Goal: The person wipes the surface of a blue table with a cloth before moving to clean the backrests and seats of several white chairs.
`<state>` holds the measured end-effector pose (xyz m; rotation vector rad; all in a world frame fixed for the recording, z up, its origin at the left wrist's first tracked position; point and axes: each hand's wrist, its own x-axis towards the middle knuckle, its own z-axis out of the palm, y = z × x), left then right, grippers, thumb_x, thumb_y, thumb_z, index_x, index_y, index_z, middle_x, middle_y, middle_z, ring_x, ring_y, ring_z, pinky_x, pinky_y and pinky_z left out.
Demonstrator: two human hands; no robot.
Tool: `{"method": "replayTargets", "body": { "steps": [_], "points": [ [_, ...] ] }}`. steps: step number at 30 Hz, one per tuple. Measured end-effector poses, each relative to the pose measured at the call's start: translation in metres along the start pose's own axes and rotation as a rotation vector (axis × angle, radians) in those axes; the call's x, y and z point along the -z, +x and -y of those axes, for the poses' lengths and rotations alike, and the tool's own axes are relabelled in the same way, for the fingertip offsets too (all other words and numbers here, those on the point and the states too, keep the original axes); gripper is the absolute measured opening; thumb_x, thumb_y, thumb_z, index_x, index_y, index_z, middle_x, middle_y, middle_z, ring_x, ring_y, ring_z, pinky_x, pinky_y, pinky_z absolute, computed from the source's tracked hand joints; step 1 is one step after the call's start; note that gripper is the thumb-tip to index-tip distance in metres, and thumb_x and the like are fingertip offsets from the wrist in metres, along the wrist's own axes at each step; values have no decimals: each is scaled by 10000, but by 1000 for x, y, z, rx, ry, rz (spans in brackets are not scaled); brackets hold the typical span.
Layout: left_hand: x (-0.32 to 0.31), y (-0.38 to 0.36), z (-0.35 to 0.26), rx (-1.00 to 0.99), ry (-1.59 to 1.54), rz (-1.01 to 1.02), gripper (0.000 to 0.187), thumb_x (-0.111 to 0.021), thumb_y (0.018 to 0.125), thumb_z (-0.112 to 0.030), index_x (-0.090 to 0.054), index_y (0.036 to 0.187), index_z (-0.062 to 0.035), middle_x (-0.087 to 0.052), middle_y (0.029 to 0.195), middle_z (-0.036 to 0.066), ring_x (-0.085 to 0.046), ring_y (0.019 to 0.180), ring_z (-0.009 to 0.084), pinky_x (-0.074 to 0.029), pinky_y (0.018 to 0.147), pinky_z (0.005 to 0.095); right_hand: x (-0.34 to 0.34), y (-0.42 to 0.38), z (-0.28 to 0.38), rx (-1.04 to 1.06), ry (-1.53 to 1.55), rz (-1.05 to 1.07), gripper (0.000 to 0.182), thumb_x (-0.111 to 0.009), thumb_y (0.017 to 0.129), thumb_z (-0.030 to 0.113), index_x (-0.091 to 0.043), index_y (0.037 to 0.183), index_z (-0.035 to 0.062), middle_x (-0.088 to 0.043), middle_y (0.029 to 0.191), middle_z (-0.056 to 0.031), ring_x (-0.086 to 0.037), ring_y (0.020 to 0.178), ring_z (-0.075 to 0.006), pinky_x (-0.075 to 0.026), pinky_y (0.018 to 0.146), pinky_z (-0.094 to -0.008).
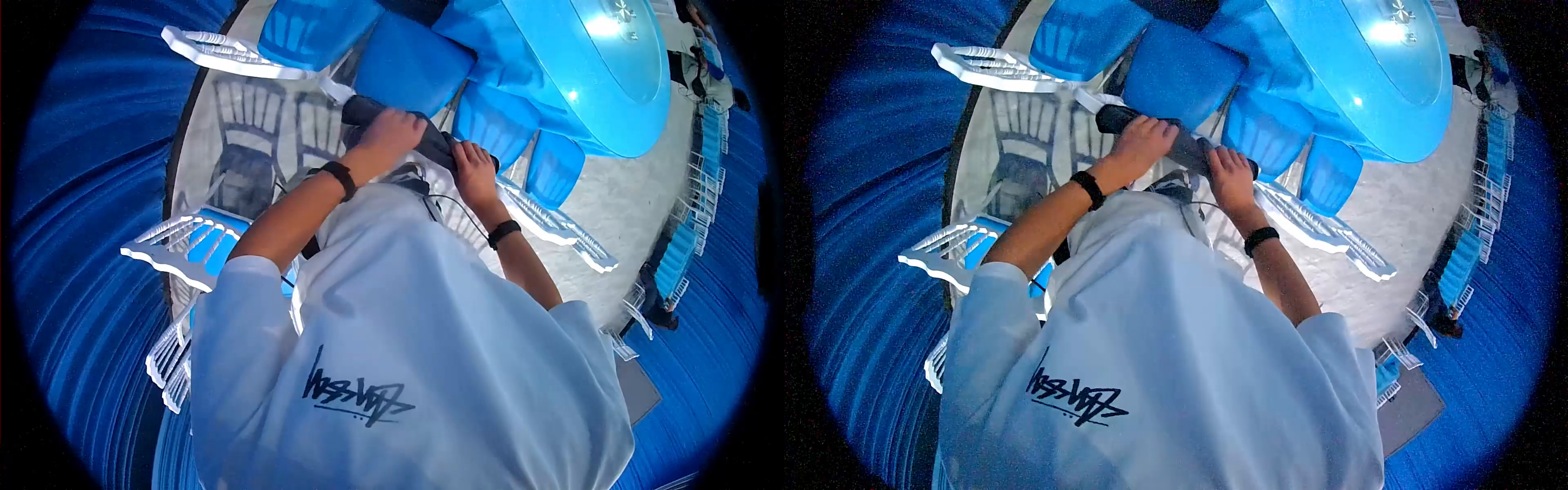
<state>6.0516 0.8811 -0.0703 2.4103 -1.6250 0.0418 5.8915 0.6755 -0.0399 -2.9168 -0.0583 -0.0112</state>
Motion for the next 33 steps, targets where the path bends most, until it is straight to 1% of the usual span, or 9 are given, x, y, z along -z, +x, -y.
{"method": "replayTargets", "body": {
  "steps": [3,9,17,21,24,26,30,32,33],
  "points": [
    [0,12,-21,-127,14,-2,177,-679,886,-195,-659,1051,-133,-706,910,42,-713,859,238,-526,754,392,13,-7,-24,-125,124,100,370,-737,884,131,-653,1244,112,-713,1074,-140,-701,1029,-379,-535,897,-486],
    [6,66,-77,95,-198,470,150,-795,836,-139,-803,977,-89,-802,984,103,-799,940,315,-629,803,446,7,2,-63,-227,147,382,386,-797,784,125,-749,1166,145,-784,999,-168,-741,953,-422,-584,797,-511],
    [12,72,-82,94,-272,439,114,-803,802,-126,-800,912,-98,-796,976,158,-781,941,365,-623,775,481,-2,12,-75,-189,283,539,426,-853,774,323,-782,1158,153,-792,1041,-179,-744,970,-427,-597,823,-520],
    [19,49,-91,95,-119,248,236,-750,833,-96,-714,1065,-73,-784,966,141,-764,912,355,-594,810,485,-15,-19,-50,-239,133,117,491,-813,830,239,-697,1295,137,-768,1010,-174,-741,923,-402,-576,779,-537],
    [24,26,-105,80,-227,44,367,-668,853,-31,-689,1219,-2,-737,1140,196,-685,1159,385,-517,988,542,-10,-50,-25,-238,-28,1,467,-651,917,108,-591,1377,51,-649,1341,-209,-616,1252,-452,-532,1007,-560],
    [22,8,-102,45,-312,-13,494,-656,844,22,-674,1337,30,-710,1300,213,-645,1253,395,-485,1084,532,-10,-71,-22,-144,-23,-172,539,-648,911,112,-574,1441,45,-582,1443,-220,-501,1381,-499,-439,1164,-568],
    [31,-13,-92,-124,-346,99,571,-650,864,54,-641,1434,41,-608,1514,262,-579,1384,445,-454,1184,500,7,-114,-13,-48,-36,-305,494,-604,937,122,-607,1429,76,-595,1469,-190,-516,1440,-420,-395,1269,-496],
    [51,-18,-101,-222,-359,130,500,-650,894,9,-675,1394,19,-631,1481,265,-614,1334,453,-486,1132,510,31,-132,-1,-76,206,-374,393,-583,979,130,-644,1362,68,-679,1340,-195,-626,1312,-393,-507,1144,-483],
    [70,-12,-115,-9,-432,346,453,-656,893,-6,-714,1342,-35,-703,1346,262,-668,1228,459,-523,1053,528,48,-143,9,-184,303,-202,342,-582,990,140,-669,1315,75,-712,1234,-205,-673,1207,-397,-540,1047,-498]
  ]
}}
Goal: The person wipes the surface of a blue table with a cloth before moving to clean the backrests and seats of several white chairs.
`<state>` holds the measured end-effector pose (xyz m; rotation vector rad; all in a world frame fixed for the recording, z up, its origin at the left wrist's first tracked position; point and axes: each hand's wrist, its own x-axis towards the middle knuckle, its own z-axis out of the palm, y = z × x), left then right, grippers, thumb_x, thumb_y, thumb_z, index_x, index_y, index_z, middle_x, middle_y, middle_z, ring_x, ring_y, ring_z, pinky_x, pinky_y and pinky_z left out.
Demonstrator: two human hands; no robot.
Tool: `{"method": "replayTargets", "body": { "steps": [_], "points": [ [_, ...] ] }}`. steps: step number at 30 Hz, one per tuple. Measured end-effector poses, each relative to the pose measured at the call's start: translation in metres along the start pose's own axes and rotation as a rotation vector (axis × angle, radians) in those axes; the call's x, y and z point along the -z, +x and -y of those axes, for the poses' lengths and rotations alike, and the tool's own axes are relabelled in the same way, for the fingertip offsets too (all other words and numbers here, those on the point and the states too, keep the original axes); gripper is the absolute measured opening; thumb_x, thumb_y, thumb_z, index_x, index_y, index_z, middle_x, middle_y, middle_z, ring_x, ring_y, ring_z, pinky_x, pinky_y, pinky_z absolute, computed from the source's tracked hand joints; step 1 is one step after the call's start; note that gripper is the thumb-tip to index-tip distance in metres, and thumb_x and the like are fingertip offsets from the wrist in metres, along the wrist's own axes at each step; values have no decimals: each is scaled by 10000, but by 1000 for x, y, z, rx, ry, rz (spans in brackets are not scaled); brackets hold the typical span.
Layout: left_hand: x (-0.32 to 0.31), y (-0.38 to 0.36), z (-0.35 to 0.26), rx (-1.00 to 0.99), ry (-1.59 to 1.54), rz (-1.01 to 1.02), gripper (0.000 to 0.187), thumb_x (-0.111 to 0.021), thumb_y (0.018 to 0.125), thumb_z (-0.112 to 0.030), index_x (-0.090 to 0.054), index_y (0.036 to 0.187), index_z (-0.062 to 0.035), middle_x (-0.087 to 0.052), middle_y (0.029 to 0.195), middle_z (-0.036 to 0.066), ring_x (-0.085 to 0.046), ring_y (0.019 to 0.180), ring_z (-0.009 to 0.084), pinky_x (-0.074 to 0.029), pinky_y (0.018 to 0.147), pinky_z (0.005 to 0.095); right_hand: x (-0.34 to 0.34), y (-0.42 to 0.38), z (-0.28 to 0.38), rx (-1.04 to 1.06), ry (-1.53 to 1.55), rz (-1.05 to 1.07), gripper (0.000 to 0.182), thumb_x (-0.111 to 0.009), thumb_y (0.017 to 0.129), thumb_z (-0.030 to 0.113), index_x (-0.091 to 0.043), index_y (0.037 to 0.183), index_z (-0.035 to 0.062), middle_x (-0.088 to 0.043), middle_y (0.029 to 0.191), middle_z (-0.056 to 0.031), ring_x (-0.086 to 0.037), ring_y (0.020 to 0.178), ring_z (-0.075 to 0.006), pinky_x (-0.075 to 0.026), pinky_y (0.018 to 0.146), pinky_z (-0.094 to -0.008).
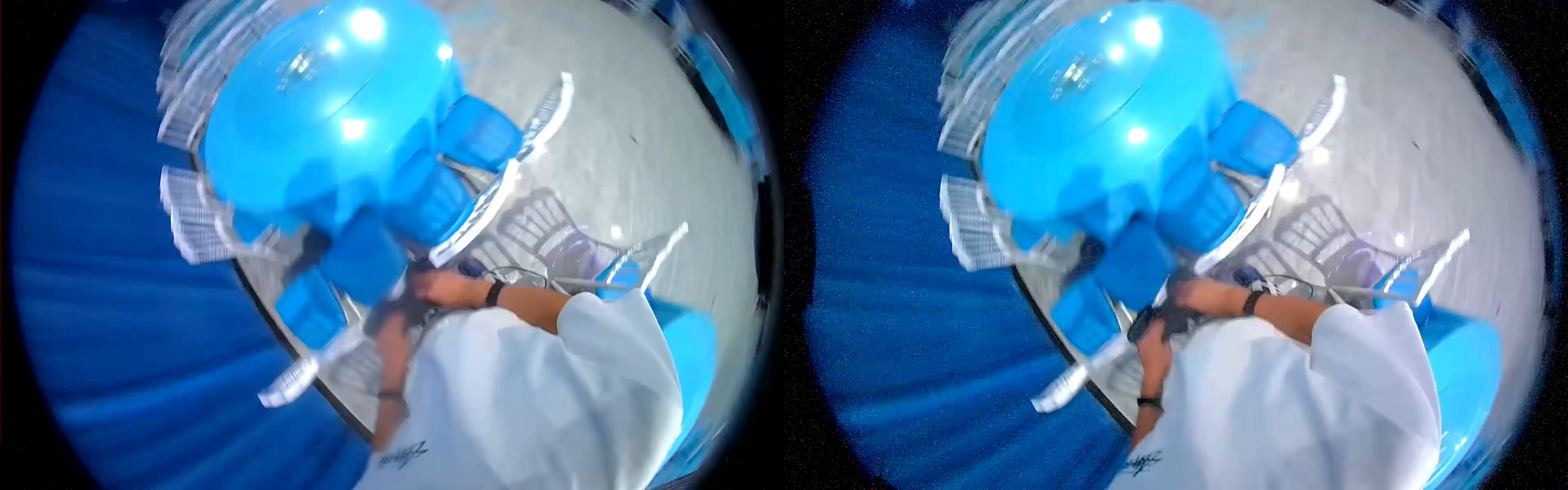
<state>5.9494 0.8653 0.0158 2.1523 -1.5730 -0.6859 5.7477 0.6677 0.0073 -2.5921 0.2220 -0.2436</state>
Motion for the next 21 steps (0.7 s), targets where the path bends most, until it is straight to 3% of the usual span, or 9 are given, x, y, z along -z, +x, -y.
{"method": "replayTargets", "body": {
  "steps": [1,3,6,9,10,13,14,17,21],
  "points": [
    [3,-1,1,-28,81,125,317,-678,931,-151,-734,1232,-67,-754,1120,239,-708,1038,464,-557,898,552,13,-7,12,-140,91,161,296,-581,1002,150,-693,1268,81,-744,1128,-216,-719,1101,-401,-574,950,-514],
    [-9,6,23,-248,52,225,319,-727,920,-211,-728,1202,-63,-755,1005,232,-706,945,484,-555,821,566,11,-45,26,-246,287,-17,277,-615,985,171,-723,1231,105,-745,977,-231,-732,939,-449,-558,815,-571],
    [2,38,-28,-345,122,484,300,-734,953,-251,-726,1185,-61,-752,953,222,-710,902,473,-554,788,567,-3,-96,15,-527,340,-44,299,-656,957,183,-736,1238,117,-761,1016,-214,-729,961,-450,-562,843,-569],
    [-21,97,-43,-538,258,640,321,-745,975,-303,-722,1205,-80,-749,952,227,-710,902,467,-552,784,561,1,-149,-3,-704,314,-207,414,-786,892,237,-726,1281,107,-767,1000,-205,-728,954,-440,-561,837,-551],
    [-17,109,-74,-515,278,625,307,-789,928,-248,-775,1206,-116,-760,1024,232,-718,965,456,-569,835,536,12,-165,-9,-748,291,-221,477,-827,873,301,-719,1289,95,-767,980,-193,-731,942,-428,-563,825,-537],
    [-10,137,-164,-515,276,645,325,-803,918,-267,-779,1197,-102,-766,1031,226,-726,955,445,-574,819,525,45,-213,-26,-856,312,-305,463,-846,877,352,-730,1254,109,-762,972,-175,-725,923,-418,-565,809,-526],
    [-9,135,-198,-525,202,549,346,-824,902,-280,-777,1184,-85,-768,1009,218,-730,930,435,-572,796,516,53,-230,-37,-854,288,-336,433,-839,875,331,-739,1235,110,-761,981,-172,-724,932,-415,-565,812,-522],
    [-49,157,-219,-609,119,645,373,-826,895,-296,-730,1177,-72,-753,1017,201,-714,951,437,-567,817,512,71,-291,-63,-878,199,-327,346,-815,866,260,-765,1175,112,-757,1006,-164,-719,964,-404,-564,830,-511],
    [-69,181,-291,-639,66,625,385,-906,806,-183,-767,1147,-72,-771,1002,188,-727,932,431,-572,807,498,100,-369,-91,-976,100,-218,260,-761,835,130,-787,1093,103,-763,1038,-161,-715,1004,-396,-562,883,-502]
  ]
}}
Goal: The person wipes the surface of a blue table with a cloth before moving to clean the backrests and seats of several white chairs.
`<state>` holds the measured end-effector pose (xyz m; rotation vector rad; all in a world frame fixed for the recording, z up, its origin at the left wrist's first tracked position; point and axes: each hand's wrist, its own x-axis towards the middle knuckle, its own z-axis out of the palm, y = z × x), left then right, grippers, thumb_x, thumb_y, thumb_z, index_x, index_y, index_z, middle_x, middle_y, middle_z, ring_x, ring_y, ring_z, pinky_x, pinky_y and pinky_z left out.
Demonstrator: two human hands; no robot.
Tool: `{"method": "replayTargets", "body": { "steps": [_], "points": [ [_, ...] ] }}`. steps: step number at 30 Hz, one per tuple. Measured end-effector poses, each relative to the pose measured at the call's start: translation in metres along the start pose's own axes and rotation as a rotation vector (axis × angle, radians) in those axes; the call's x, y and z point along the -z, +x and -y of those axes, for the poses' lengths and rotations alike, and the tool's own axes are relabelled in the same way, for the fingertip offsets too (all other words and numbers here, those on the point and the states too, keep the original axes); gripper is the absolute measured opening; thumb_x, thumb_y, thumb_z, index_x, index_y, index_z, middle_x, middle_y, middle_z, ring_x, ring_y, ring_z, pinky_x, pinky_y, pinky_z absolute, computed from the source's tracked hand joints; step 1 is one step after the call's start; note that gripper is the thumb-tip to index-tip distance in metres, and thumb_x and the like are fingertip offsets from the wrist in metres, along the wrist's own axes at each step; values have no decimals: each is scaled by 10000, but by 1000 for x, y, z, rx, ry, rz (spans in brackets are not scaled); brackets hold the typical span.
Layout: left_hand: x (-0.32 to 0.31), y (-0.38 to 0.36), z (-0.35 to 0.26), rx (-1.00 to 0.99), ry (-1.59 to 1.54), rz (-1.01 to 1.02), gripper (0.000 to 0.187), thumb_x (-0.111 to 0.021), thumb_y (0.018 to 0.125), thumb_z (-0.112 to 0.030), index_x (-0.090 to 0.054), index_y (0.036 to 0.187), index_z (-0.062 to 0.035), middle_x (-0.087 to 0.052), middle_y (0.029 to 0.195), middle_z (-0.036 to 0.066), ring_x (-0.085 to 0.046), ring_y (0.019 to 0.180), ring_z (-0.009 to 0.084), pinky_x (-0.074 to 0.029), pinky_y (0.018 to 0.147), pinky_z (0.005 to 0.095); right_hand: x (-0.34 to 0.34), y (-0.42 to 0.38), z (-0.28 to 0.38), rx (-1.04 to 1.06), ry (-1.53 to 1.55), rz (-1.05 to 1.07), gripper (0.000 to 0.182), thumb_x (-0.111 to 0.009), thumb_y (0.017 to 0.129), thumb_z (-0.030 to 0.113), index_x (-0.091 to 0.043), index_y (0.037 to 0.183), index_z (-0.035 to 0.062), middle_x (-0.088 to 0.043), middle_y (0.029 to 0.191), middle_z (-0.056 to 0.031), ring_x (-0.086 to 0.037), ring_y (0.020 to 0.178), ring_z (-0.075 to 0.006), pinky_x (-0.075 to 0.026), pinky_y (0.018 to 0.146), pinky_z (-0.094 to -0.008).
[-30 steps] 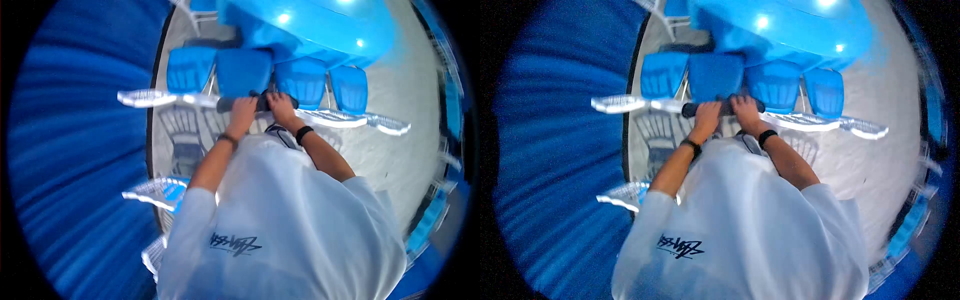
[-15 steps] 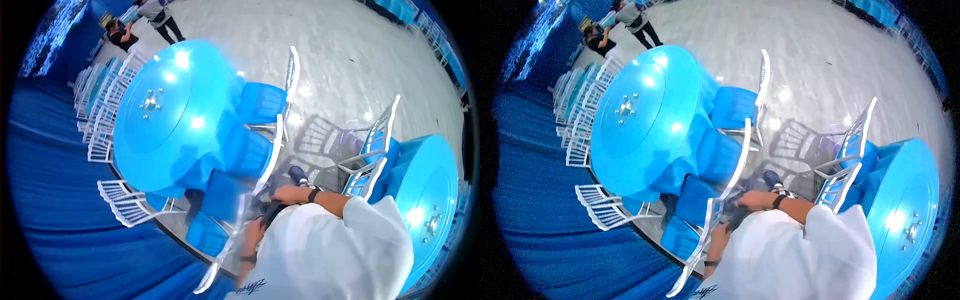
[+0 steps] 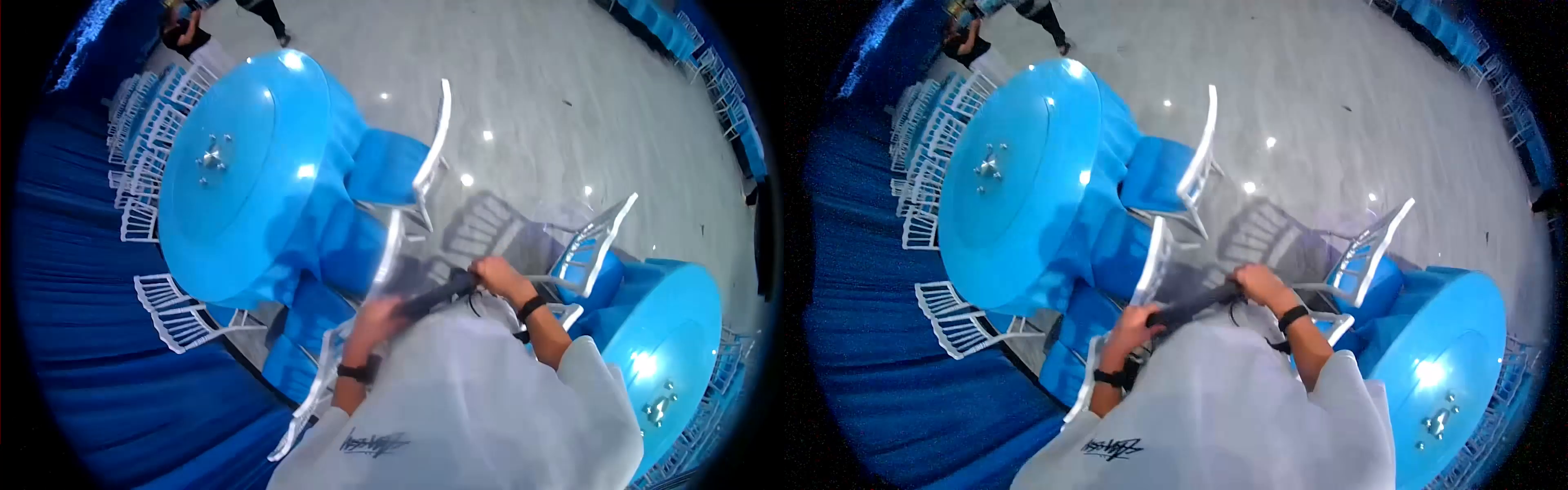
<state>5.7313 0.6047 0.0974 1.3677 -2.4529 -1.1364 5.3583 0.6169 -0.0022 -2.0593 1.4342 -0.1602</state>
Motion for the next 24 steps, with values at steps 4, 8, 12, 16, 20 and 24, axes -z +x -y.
{"method": "replayTargets", "body": {
  "steps": [4,8,12,16,20,24],
  "points": [
    [32,38,-43,210,122,91,372,-917,795,-180,-744,1102,-60,-770,1030,195,-724,981,439,-566,823,506,48,-25,-8,-51,139,-163,261,-754,863,100,-776,1122,81,-761,1055,-180,-706,1004,-418,-562,882,-504],
    [42,84,-38,93,13,14,341,-855,821,-126,-756,1141,-61,-772,1099,201,-729,1042,421,-587,877,481,48,-38,-22,-179,282,-358,250,-745,906,89,-753,1151,38,-751,1094,-203,-692,1032,-443,-555,887,-508],
    [62,133,-36,-41,47,25,353,-882,781,-26,-693,1078,-29,-760,979,204,-743,908,398,-561,767,454,54,-52,-26,-256,413,-399,236,-720,954,95,-728,1176,17,-741,1129,-222,-685,1058,-461,-546,897,-511],
    [119,191,-44,-79,-146,156,335,-863,799,-47,-707,1096,-52,-729,914,106,-696,830,208,-530,738,372,109,-34,-10,-335,642,-285,261,-711,998,121,-703,1218,-18,-727,1071,-274,-683,971,-472,-540,857,-466],
    [160,285,-20,-71,-87,184,392,-885,767,-56,-714,1119,-61,-743,977,112,-706,879,253,-551,802,358,148,30,-43,-259,706,-276,235,-686,1036,176,-697,1155,-26,-657,883,-271,-609,779,-404,-492,736,-457],
    [127,378,23,-83,352,-173,604,-913,785,-204,-674,1317,-47,-701,1330,175,-649,1237,380,-523,1043,486,130,139,-119,-322,417,-351,463,-715,995,152,-631,1438,45,-728,1260,-246,-666,1188,-459,-544,1002,-501]
  ]
}}
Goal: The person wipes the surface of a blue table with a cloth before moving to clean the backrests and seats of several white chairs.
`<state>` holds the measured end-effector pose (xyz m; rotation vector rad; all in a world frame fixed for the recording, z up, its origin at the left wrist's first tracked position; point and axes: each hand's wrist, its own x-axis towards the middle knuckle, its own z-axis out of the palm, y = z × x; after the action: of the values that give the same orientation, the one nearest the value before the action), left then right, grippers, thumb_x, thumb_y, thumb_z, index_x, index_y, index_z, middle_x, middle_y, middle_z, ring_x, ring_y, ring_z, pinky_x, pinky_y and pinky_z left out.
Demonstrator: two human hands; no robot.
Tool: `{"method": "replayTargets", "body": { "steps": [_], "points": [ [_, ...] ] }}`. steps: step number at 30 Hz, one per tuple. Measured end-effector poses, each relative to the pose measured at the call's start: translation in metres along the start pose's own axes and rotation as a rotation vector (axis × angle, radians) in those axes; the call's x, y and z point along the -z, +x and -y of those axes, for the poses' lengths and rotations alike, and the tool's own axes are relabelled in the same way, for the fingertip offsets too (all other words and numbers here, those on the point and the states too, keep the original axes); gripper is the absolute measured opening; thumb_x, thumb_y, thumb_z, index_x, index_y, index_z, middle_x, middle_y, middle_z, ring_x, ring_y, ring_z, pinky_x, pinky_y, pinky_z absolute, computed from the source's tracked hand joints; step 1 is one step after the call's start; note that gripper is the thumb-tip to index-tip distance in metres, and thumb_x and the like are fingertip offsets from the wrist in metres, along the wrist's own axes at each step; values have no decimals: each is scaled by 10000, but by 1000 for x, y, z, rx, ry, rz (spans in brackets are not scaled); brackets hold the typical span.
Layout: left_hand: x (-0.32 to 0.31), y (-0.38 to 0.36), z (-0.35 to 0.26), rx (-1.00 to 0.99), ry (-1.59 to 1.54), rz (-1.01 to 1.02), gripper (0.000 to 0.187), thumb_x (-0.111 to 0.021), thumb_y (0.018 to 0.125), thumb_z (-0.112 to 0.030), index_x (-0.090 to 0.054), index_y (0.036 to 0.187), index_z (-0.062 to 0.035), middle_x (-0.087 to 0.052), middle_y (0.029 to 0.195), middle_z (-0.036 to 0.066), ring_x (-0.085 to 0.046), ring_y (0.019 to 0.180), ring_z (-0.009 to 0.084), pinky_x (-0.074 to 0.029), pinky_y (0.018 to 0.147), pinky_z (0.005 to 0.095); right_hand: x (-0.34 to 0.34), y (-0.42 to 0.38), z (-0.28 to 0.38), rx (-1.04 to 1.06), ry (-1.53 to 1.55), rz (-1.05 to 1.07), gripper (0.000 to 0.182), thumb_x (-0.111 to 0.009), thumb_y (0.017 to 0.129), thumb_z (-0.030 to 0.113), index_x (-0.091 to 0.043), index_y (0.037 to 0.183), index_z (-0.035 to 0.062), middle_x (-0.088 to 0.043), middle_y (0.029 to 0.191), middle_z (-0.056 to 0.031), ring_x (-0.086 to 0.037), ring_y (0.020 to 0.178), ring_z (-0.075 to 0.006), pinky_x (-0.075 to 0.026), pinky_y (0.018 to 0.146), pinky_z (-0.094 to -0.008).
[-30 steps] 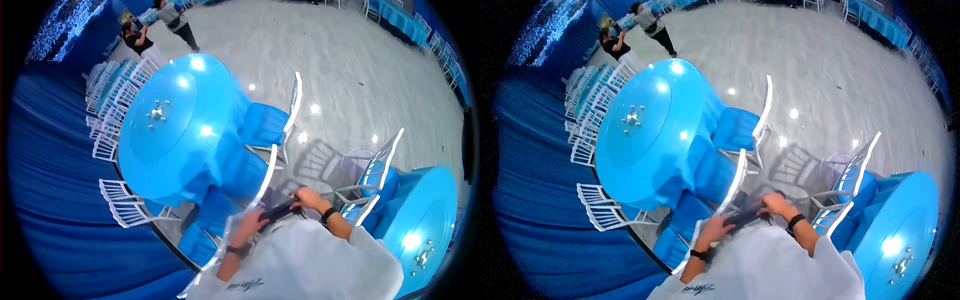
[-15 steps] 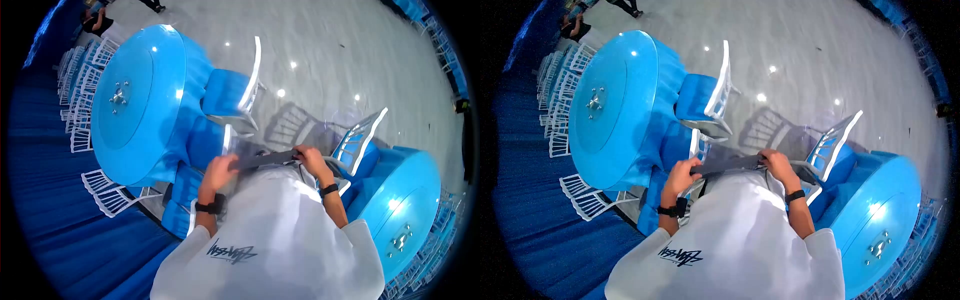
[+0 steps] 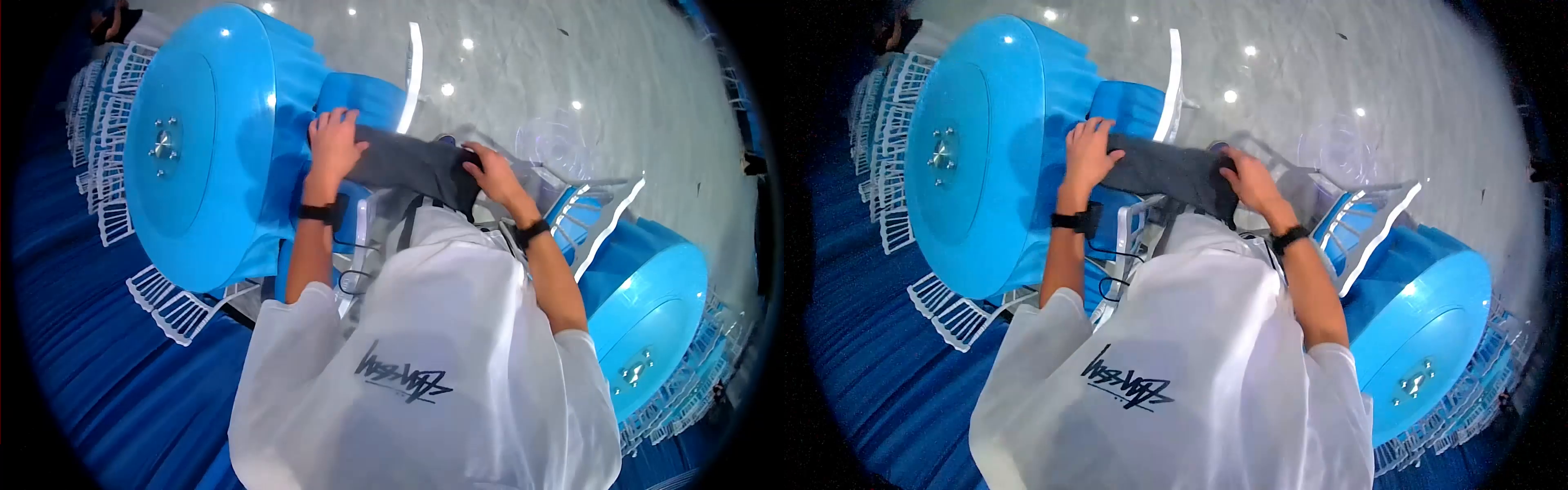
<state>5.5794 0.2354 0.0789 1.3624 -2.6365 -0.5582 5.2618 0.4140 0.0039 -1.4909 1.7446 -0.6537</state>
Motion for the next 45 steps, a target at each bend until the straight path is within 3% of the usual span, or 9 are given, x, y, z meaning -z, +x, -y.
{"method": "replayTargets", "body": {
  "steps": [4,7,10,13,16,20,21,37,45],
  "points": [
    [-81,18,-18,241,-208,14,907,-909,823,-424,-518,1475,70,-599,1474,295,-580,1336,490,-486,1114,539,-29,66,-32,22,-302,-90,627,-779,932,187,-566,1507,54,-684,1364,-245,-650,1236,-454,-534,1056,-498],
    [-117,11,-44,416,-333,26,875,-798,890,-556,-509,1450,51,-725,1175,333,-716,1028,526,-579,873,584,-17,78,-36,-104,-108,71,584,-748,965,212,-576,1497,41,-674,1375,-270,-663,1236,-444,-536,1061,-492],
    [-139,15,-36,454,-266,-30,623,-748,960,-420,-548,1344,27,-753,921,261,-735,835,485,-575,723,607,3,76,-54,-189,-109,179,520,-715,999,236,-600,1458,18,-707,1315,-277,-698,1181,-439,-555,1030,-489],
    [-128,20,-28,558,-358,174,631,-775,879,-160,-514,1440,-40,-750,995,228,-723,876,494,-569,762,617,23,69,-103,-301,-39,216,450,-699,1006,205,-637,1406,11,-780,1138,-215,-773,1043,-343,-602,928,-428],
    [-123,21,-22,492,-422,150,484,-685,933,-173,-542,1365,-9,-745,942,247,-730,916,468,-572,781,605,45,72,-117,-332,-70,240,410,-680,1013,170,-651,1391,15,-798,1078,-177,-793,983,-271,-616,869,-378],
    [-123,24,-24,388,-502,-37,454,-647,935,-84,-538,1367,6,-721,1132,265,-715,996,469,-577,846,585,67,80,-119,-332,-84,228,399,-677,1020,154,-649,1391,11,-803,1064,-158,-791,954,-250,-617,854,-367],
    [-127,25,-27,452,-517,110,681,-658,856,20,-476,1511,-8,-647,1396,272,-675,1176,474,-572,979,540,72,82,-118,-335,-65,208,391,-673,1028,141,-648,1395,10,-804,1059,-151,-789,949,-231,-618,850,-357],
    [-121,139,-76,615,-172,-68,841,-665,883,13,-358,1662,-65,-730,1016,233,-756,882,424,-623,710,500,138,177,-136,-203,-23,257,402,-660,1042,119,-624,1428,12,-806,1050,-136,-784,929,-217,-625,829,-350],
    [-121,205,-85,568,-318,-387,794,-704,917,-36,-395,1645,-115,-704,1364,175,-710,1139,431,-593,907,505,190,243,-149,-1,-47,354,403,-654,1051,167,-618,1425,20,-800,1040,-146,-778,870,-241,-619,796,-372]
  ]
}}
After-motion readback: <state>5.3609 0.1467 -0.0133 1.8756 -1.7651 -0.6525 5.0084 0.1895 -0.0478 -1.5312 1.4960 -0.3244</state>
